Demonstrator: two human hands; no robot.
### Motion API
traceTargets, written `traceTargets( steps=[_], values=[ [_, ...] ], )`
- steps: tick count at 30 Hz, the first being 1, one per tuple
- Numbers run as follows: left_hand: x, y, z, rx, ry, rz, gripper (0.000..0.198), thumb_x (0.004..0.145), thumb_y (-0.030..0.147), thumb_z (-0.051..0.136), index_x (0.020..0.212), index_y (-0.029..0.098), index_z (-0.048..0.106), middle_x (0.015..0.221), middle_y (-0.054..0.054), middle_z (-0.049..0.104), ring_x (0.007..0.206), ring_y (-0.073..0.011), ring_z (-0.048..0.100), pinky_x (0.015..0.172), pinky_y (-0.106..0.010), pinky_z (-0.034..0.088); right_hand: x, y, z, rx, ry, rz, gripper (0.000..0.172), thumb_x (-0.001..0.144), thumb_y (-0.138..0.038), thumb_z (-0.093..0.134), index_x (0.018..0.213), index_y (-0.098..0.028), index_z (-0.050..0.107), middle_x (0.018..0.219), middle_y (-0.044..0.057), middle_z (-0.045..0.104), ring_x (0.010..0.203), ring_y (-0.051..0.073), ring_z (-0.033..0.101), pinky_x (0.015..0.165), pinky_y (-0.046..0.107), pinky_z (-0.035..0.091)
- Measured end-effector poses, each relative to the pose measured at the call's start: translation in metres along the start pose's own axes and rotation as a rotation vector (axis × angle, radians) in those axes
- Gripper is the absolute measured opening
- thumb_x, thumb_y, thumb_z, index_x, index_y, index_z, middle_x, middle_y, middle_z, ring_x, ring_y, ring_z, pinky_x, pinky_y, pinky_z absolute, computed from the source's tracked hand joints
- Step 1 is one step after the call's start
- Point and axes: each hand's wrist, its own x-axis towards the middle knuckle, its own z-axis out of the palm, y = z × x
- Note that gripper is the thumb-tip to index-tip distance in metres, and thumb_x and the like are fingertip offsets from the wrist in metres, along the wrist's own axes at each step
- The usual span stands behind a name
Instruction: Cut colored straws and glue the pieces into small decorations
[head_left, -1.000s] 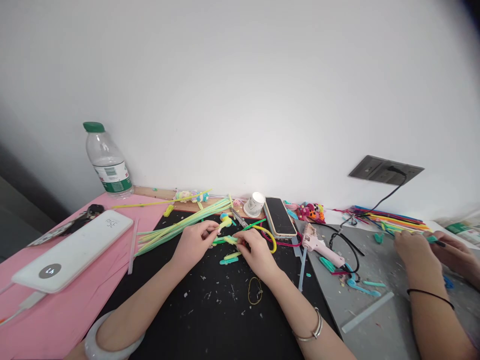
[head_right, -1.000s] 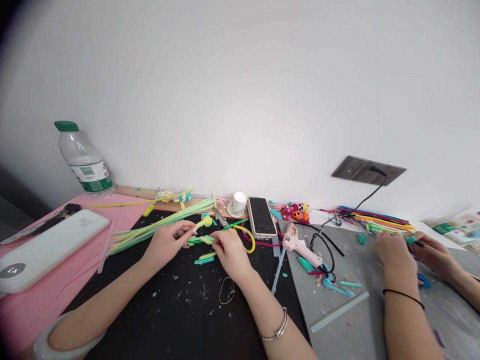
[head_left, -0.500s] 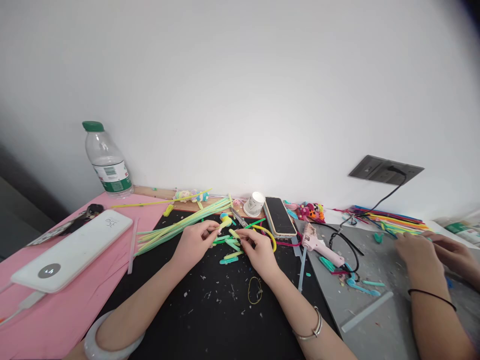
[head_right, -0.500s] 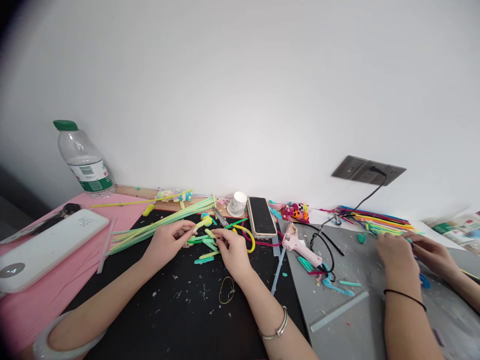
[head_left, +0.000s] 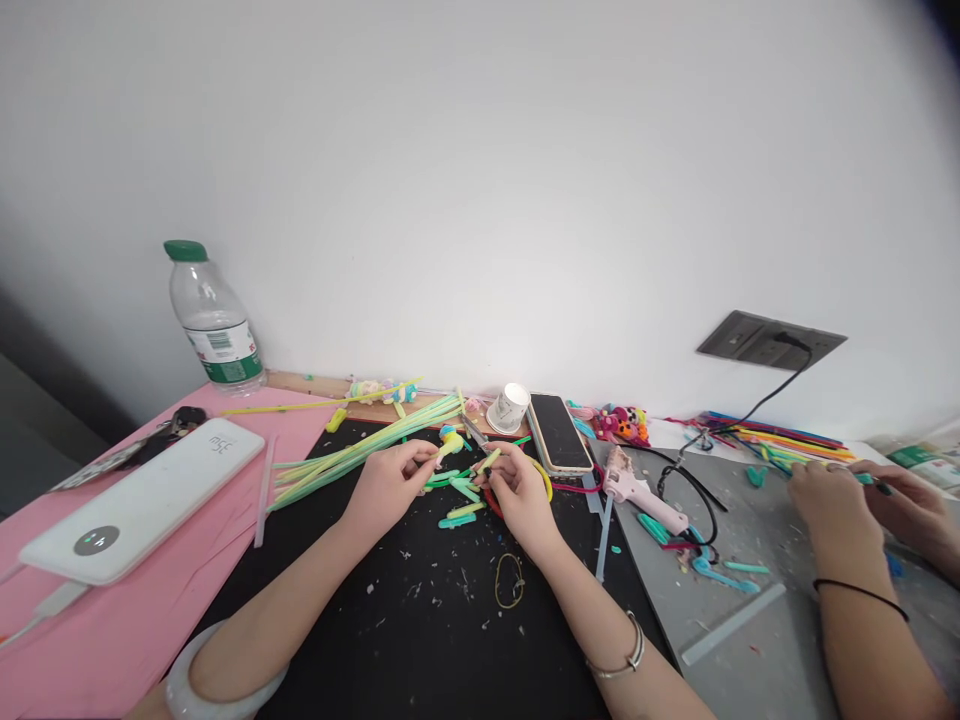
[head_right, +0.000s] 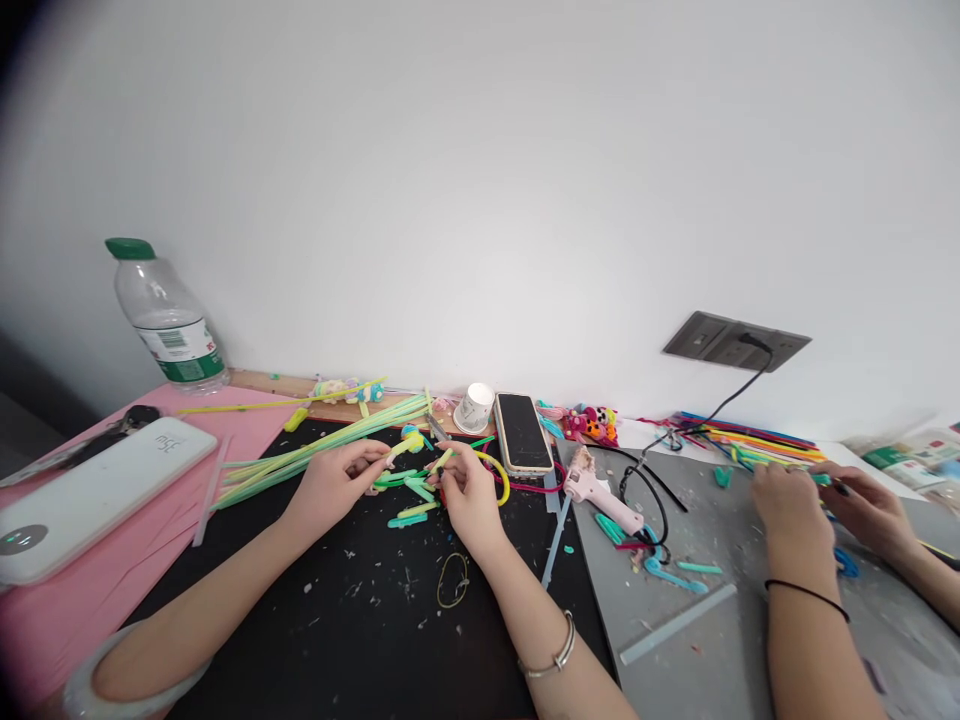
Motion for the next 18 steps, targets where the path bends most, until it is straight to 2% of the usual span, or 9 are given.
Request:
traceTargets(
  steps=[8,18],
  values=[
    [-0.0005,-0.0014,0.0004,0.036,-0.004,0.006,0.024,0.084,0.037,0.050,0.090,0.018,0.065,0.072,-0.001,0.066,0.056,-0.0139,0.060,0.054,-0.024,0.053,0.0011,-0.0075,0.0010,0.054,0.025,0.017,0.009,0.079,-0.018,0.049,0.087,-0.021,0.047,0.075,-0.001,0.059,0.065,0.014,0.061,0.068,0.030,0.051],
    [-0.0006,-0.0021,0.0003,0.039,-0.010,0.016,0.024,0.084,0.037,0.050,0.090,0.019,0.064,0.073,-0.002,0.066,0.057,-0.0141,0.060,0.054,-0.024,0.052,0.0002,-0.0082,0.0016,-0.035,0.065,0.039,0.010,0.078,-0.020,0.049,0.084,-0.022,0.042,0.066,-0.003,0.054,0.061,0.015,0.057,0.057,0.026,0.046]
  ],
)
